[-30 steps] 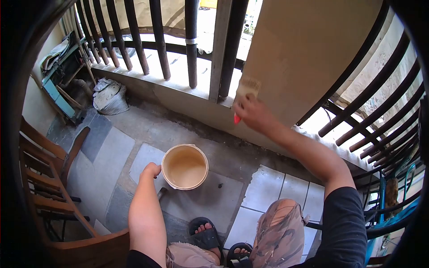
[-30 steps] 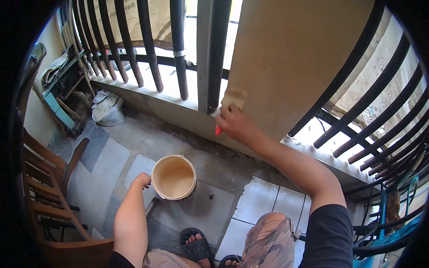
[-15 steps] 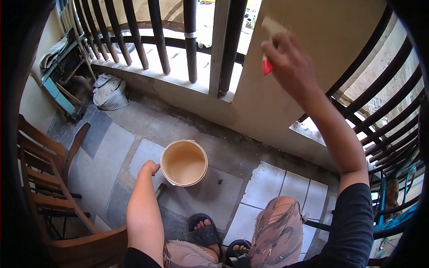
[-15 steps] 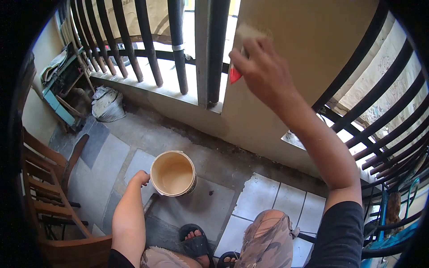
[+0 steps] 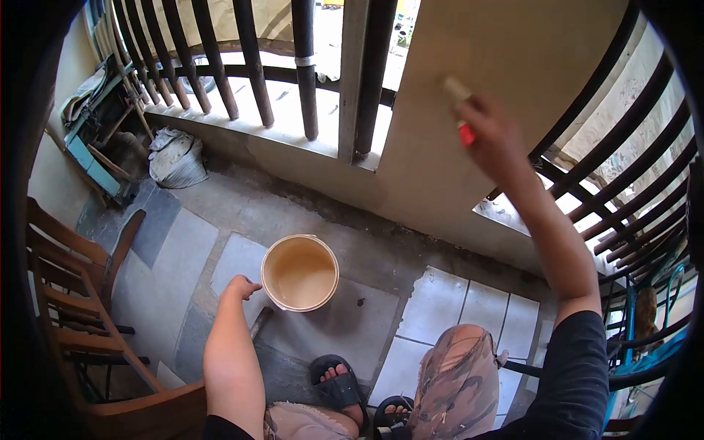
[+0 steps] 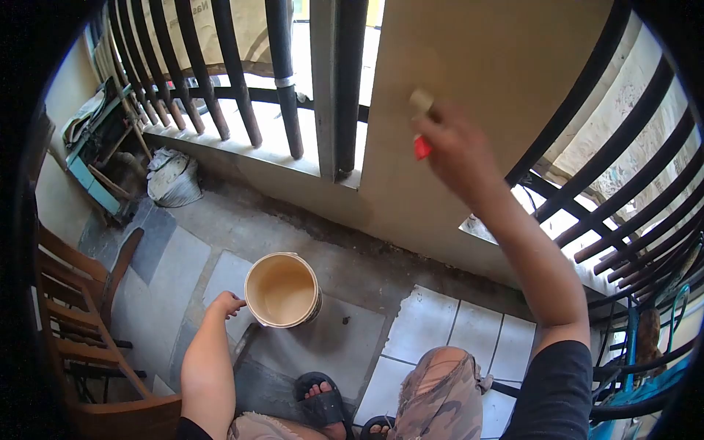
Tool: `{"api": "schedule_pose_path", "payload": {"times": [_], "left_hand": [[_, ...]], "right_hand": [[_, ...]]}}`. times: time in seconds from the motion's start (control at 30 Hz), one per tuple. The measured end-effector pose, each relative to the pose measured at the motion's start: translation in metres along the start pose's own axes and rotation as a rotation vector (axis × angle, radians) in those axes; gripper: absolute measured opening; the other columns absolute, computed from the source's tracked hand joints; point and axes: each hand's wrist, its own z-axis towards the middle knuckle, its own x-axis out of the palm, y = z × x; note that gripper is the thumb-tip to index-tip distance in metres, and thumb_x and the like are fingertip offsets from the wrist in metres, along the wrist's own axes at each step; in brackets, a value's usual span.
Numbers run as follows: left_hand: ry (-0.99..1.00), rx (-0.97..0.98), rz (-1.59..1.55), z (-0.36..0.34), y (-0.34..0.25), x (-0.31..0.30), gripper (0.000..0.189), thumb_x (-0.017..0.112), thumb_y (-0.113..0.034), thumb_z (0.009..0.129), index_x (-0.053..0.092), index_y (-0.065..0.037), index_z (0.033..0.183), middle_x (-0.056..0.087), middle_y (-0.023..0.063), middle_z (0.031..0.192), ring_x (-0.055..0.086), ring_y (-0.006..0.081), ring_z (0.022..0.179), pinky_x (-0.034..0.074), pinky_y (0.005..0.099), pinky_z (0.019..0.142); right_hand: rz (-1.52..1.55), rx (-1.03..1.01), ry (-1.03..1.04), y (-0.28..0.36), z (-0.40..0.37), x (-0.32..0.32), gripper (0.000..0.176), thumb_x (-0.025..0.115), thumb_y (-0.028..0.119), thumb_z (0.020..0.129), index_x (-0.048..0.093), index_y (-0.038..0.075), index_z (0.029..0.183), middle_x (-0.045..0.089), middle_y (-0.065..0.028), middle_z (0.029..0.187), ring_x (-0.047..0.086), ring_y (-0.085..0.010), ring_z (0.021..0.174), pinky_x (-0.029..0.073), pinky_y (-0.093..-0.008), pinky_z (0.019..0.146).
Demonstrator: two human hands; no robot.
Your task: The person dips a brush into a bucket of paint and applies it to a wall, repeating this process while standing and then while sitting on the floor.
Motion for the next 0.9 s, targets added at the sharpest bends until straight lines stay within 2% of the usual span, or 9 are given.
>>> {"api": "schedule_pose_path", "payload": {"times": [0.03,0.17,0.27,0.37,0.5,0.63,0.73,0.8,0.9], "left_hand": [[0.014,0.0,-0.013,0.0,-0.003,-0.001,0.048,0.067,-0.044,0.074,0.067,0.002,0.089,0.066,0.0143,0.079,0.064,0.0215,0.067,0.05,0.0361,0.065],[0.009,-0.002,-0.056,0.011,-0.007,0.003,0.042,0.07,-0.039,0.072,0.067,-0.001,0.089,0.066,0.0129,0.076,0.062,0.0204,0.063,0.05,0.0354,0.061],[-0.025,0.038,-0.12,0.012,-0.012,0.004,0.04,0.07,-0.038,0.07,0.067,-0.002,0.087,0.065,0.0121,0.073,0.061,0.0193,0.06,0.048,0.0338,0.059],[-0.002,0.041,-0.109,0.019,-0.01,0.006,0.04,0.07,-0.04,0.07,0.067,-0.003,0.087,0.064,0.011,0.069,0.06,0.0186,0.058,0.047,0.0326,0.057],[-0.02,0.026,-0.074,0.007,-0.009,-0.002,0.042,0.07,-0.041,0.071,0.067,-0.003,0.087,0.064,0.0106,0.067,0.059,0.0186,0.058,0.048,0.0333,0.057],[0.004,0.011,-0.022,0.002,0.001,0.0,0.043,0.07,-0.042,0.071,0.067,-0.002,0.086,0.063,0.0098,0.066,0.059,0.0182,0.057,0.048,0.0336,0.057],[0.006,0.0,-0.018,0.002,-0.004,0.001,0.043,0.07,-0.042,0.071,0.067,-0.002,0.087,0.063,0.0099,0.067,0.059,0.0183,0.057,0.048,0.0342,0.056],[0.001,0.004,-0.037,0.006,-0.005,0.003,0.042,0.069,-0.04,0.072,0.067,-0.002,0.088,0.063,0.01,0.067,0.059,0.0183,0.057,0.048,0.0343,0.056],[0.037,0.005,-0.065,0.016,-0.009,0.006,0.039,0.068,-0.038,0.073,0.067,-0.003,0.091,0.064,0.0106,0.069,0.06,0.0184,0.057,0.048,0.0347,0.055]], "right_hand": [[-0.059,-0.016,-0.078,0.0,0.009,-0.013,0.027,0.061,0.0,0.069,0.058,0.011,0.093,0.052,-0.0101,0.094,0.055,-0.029,0.093,0.048,-0.0398,0.072],[-0.218,-0.052,-0.1,0.021,0.013,-0.033,0.025,0.062,0.001,0.068,0.058,0.01,0.091,0.051,-0.009,0.093,0.054,-0.0273,0.092,0.048,-0.0385,0.073],[-0.246,-0.081,0.072,0.014,-0.023,0.009,0.02,0.06,0.003,0.07,0.056,0.01,0.089,0.05,-0.0099,0.093,0.053,-0.0297,0.095,0.05,-0.0371,0.071],[-0.1,-0.113,0.249,0.023,-0.082,0.057,0.021,0.06,0.005,0.07,0.055,0.01,0.09,0.05,-0.0106,0.093,0.053,-0.0305,0.095,0.052,-0.0377,0.071],[-0.006,-0.052,0.303,0.046,-0.09,0.046,0.024,0.062,0.005,0.069,0.056,0.01,0.091,0.051,-0.0092,0.093,0.053,-0.0279,0.094,0.052,-0.036,0.067],[-0.175,-0.104,-0.066,0.025,-0.023,-0.009,0.025,0.062,0.004,0.068,0.058,0.011,0.091,0.052,-0.0078,0.095,0.054,-0.0262,0.092,0.051,-0.0347,0.065],[-0.263,-0.114,-0.148,0.013,0.008,-0.021,0.026,0.062,0.004,0.068,0.058,0.011,0.093,0.052,-0.0087,0.096,0.054,-0.0269,0.092,0.051,-0.0357,0.067],[-0.259,-0.131,-0.055,0.007,0.004,-0.001,0.025,0.061,0.006,0.07,0.056,0.012,0.093,0.052,-0.0085,0.096,0.054,-0.0283,0.093,0.051,-0.0366,0.07],[-0.136,-0.165,0.156,0.021,-0.052,0.056,0.019,0.06,0.007,0.071,0.054,0.011,0.089,0.051,-0.0094,0.095,0.054,-0.029,0.094,0.05,-0.0373,0.072]]}}
